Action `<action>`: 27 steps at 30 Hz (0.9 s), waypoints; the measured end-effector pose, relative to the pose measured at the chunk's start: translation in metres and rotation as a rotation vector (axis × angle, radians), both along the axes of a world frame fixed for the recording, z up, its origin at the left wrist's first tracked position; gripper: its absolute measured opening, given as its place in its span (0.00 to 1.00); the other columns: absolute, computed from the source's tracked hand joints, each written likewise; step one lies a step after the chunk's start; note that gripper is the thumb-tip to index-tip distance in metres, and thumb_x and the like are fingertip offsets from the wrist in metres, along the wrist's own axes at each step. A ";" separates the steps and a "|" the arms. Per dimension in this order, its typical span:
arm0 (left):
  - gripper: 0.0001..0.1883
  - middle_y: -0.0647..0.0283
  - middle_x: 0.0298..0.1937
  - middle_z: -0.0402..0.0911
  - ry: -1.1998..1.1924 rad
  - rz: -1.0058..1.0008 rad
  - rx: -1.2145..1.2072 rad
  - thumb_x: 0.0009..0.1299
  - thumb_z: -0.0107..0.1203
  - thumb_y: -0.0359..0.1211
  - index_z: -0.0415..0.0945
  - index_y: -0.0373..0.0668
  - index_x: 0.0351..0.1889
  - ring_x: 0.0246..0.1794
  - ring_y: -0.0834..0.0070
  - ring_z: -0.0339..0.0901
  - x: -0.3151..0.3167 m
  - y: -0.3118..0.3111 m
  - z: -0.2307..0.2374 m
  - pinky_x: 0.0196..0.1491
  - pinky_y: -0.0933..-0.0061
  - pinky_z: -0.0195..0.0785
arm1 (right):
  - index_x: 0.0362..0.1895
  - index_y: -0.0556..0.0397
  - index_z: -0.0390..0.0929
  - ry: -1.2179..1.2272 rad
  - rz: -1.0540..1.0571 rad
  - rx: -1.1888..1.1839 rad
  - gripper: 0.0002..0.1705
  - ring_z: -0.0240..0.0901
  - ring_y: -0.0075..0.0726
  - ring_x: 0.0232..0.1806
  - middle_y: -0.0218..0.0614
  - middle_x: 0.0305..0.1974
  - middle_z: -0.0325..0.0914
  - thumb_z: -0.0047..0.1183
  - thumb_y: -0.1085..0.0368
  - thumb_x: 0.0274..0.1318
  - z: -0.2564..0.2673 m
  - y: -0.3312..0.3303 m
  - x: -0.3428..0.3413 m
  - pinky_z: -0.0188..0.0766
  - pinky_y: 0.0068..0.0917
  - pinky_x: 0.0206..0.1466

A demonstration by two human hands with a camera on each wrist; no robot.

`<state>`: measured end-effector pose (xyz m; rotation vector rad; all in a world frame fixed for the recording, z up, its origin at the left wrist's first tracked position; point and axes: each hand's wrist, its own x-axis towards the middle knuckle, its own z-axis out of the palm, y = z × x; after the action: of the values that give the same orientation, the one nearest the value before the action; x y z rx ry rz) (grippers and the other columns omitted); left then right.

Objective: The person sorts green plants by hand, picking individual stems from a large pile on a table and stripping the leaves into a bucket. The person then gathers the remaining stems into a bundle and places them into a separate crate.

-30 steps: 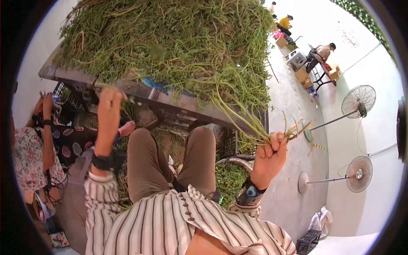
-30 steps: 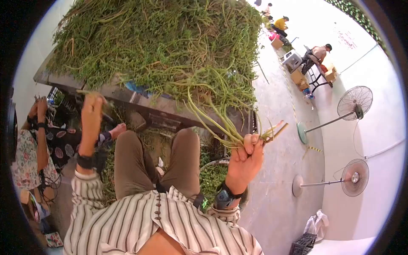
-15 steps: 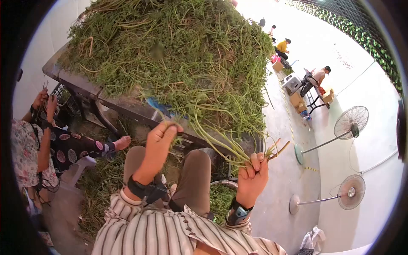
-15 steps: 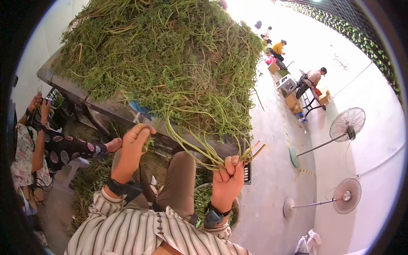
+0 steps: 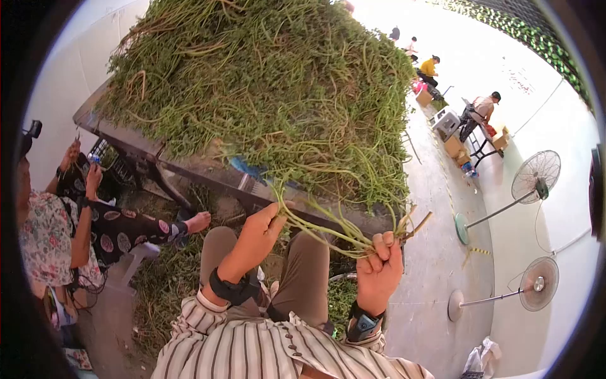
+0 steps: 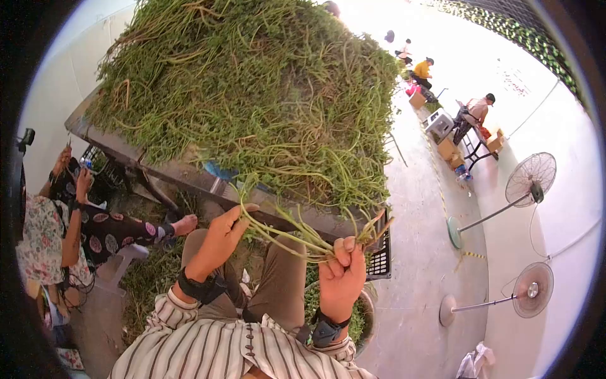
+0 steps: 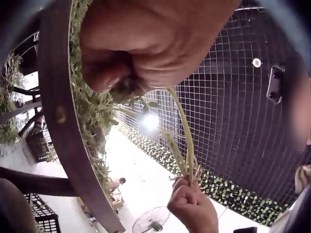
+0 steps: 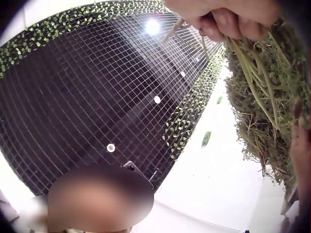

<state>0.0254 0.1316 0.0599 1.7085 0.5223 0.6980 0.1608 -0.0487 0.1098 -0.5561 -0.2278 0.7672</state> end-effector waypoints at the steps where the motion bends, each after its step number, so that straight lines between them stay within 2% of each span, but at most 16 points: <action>1: 0.15 0.70 0.23 0.60 -0.039 -0.021 0.008 0.72 0.43 0.29 0.70 0.40 0.56 0.22 0.84 0.51 0.001 -0.001 -0.002 0.25 0.78 0.49 | 0.34 0.45 0.62 0.001 0.018 0.046 0.08 0.45 0.12 0.18 0.18 0.24 0.54 0.36 0.59 0.66 0.000 -0.001 0.002 0.47 0.12 0.21; 3: 0.15 0.70 0.24 0.62 -0.020 -0.063 -0.080 0.72 0.44 0.31 0.70 0.40 0.54 0.24 0.84 0.54 -0.001 -0.003 -0.005 0.27 0.78 0.52 | 0.34 0.46 0.61 0.022 0.042 0.060 0.08 0.45 0.12 0.18 0.19 0.24 0.54 0.35 0.59 0.67 -0.002 -0.001 0.004 0.47 0.13 0.21; 5: 0.14 0.70 0.26 0.65 -0.098 -0.069 0.057 0.71 0.45 0.32 0.71 0.39 0.52 0.25 0.83 0.57 0.000 -0.005 -0.013 0.29 0.77 0.55 | 0.35 0.46 0.61 0.015 0.078 0.106 0.08 0.45 0.12 0.18 0.19 0.24 0.55 0.35 0.59 0.67 -0.003 0.000 0.003 0.47 0.14 0.21; 6: 0.13 0.70 0.28 0.69 0.055 -0.134 -0.040 0.71 0.47 0.34 0.72 0.38 0.48 0.27 0.82 0.61 -0.005 -0.004 -0.002 0.32 0.77 0.58 | 0.35 0.46 0.61 0.018 0.076 0.120 0.08 0.46 0.12 0.18 0.19 0.24 0.55 0.34 0.59 0.68 -0.004 0.001 0.002 0.48 0.14 0.21; 10: 0.12 0.69 0.28 0.71 0.006 -0.176 -0.045 0.71 0.47 0.36 0.73 0.36 0.44 0.29 0.83 0.62 -0.004 -0.014 0.004 0.34 0.77 0.58 | 0.34 0.45 0.61 0.032 0.077 0.116 0.08 0.46 0.12 0.18 0.18 0.24 0.55 0.34 0.59 0.67 -0.001 0.002 0.002 0.48 0.13 0.21; 13: 0.12 0.70 0.27 0.69 0.094 -0.177 -0.037 0.71 0.47 0.37 0.73 0.36 0.39 0.29 0.84 0.61 -0.006 -0.015 0.004 0.34 0.78 0.57 | 0.34 0.45 0.62 0.020 0.091 0.118 0.08 0.46 0.12 0.18 0.18 0.23 0.55 0.35 0.59 0.67 -0.004 0.001 0.004 0.48 0.13 0.21; 15: 0.13 0.69 0.25 0.68 -0.026 -0.112 -0.120 0.71 0.46 0.37 0.71 0.35 0.32 0.28 0.83 0.62 -0.006 -0.015 -0.004 0.32 0.77 0.58 | 0.34 0.45 0.62 0.020 0.070 0.104 0.08 0.46 0.12 0.18 0.18 0.23 0.55 0.36 0.59 0.67 -0.003 0.000 0.002 0.47 0.13 0.21; 16: 0.13 0.69 0.25 0.68 -0.023 -0.110 -0.115 0.71 0.46 0.37 0.71 0.35 0.32 0.28 0.83 0.62 -0.007 -0.013 -0.004 0.32 0.77 0.58 | 0.34 0.45 0.62 0.020 0.048 0.089 0.08 0.46 0.12 0.18 0.18 0.23 0.55 0.36 0.59 0.67 -0.002 0.000 0.001 0.47 0.13 0.21; 18: 0.13 0.70 0.23 0.66 -0.084 0.052 -0.063 0.72 0.46 0.37 0.71 0.37 0.30 0.26 0.84 0.61 -0.010 -0.009 -0.004 0.31 0.79 0.57 | 0.34 0.45 0.63 0.005 0.026 0.069 0.08 0.46 0.12 0.18 0.18 0.23 0.55 0.36 0.59 0.67 -0.001 -0.001 0.001 0.47 0.12 0.21; 21: 0.13 0.72 0.23 0.65 -0.040 0.119 -0.184 0.72 0.46 0.36 0.71 0.37 0.29 0.25 0.83 0.60 -0.022 0.005 0.000 0.31 0.80 0.56 | 0.34 0.46 0.63 -0.038 -0.006 -0.011 0.09 0.46 0.12 0.18 0.18 0.23 0.56 0.37 0.59 0.66 0.001 -0.002 -0.003 0.46 0.12 0.20; 23: 0.12 0.73 0.23 0.67 -0.058 0.164 -0.108 0.72 0.46 0.35 0.72 0.38 0.29 0.25 0.85 0.60 -0.026 0.013 -0.001 0.30 0.82 0.55 | 0.33 0.46 0.63 -0.061 -0.013 -0.062 0.09 0.46 0.11 0.18 0.18 0.23 0.56 0.37 0.59 0.66 0.005 -0.003 -0.008 0.46 0.12 0.20; 25: 0.14 0.75 0.22 0.65 -0.019 0.432 0.136 0.72 0.47 0.40 0.72 0.42 0.28 0.21 0.90 0.55 -0.035 0.024 -0.001 0.24 0.83 0.47 | 0.33 0.46 0.64 -0.063 -0.239 -0.217 0.09 0.45 0.11 0.18 0.19 0.22 0.56 0.38 0.59 0.66 0.008 -0.007 -0.009 0.46 0.13 0.19; 26: 0.14 0.74 0.21 0.67 -0.068 0.556 0.097 0.71 0.47 0.40 0.73 0.41 0.29 0.19 0.90 0.55 -0.052 0.047 -0.020 0.22 0.84 0.46 | 0.34 0.47 0.64 -0.113 -0.246 -0.104 0.08 0.45 0.12 0.17 0.19 0.22 0.56 0.37 0.60 0.66 0.003 -0.022 0.008 0.45 0.13 0.18; 27: 0.14 0.74 0.21 0.68 -0.119 0.679 0.059 0.71 0.48 0.41 0.74 0.41 0.29 0.16 0.90 0.55 -0.071 0.070 -0.038 0.19 0.84 0.46 | 0.34 0.47 0.64 -0.110 -0.239 -0.101 0.08 0.45 0.12 0.17 0.19 0.22 0.56 0.37 0.60 0.66 0.003 -0.033 0.025 0.45 0.13 0.18</action>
<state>-0.0453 0.2016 0.0215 1.5226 1.0221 1.2961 0.1860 -0.0815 0.1125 -0.7083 -0.2201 0.5190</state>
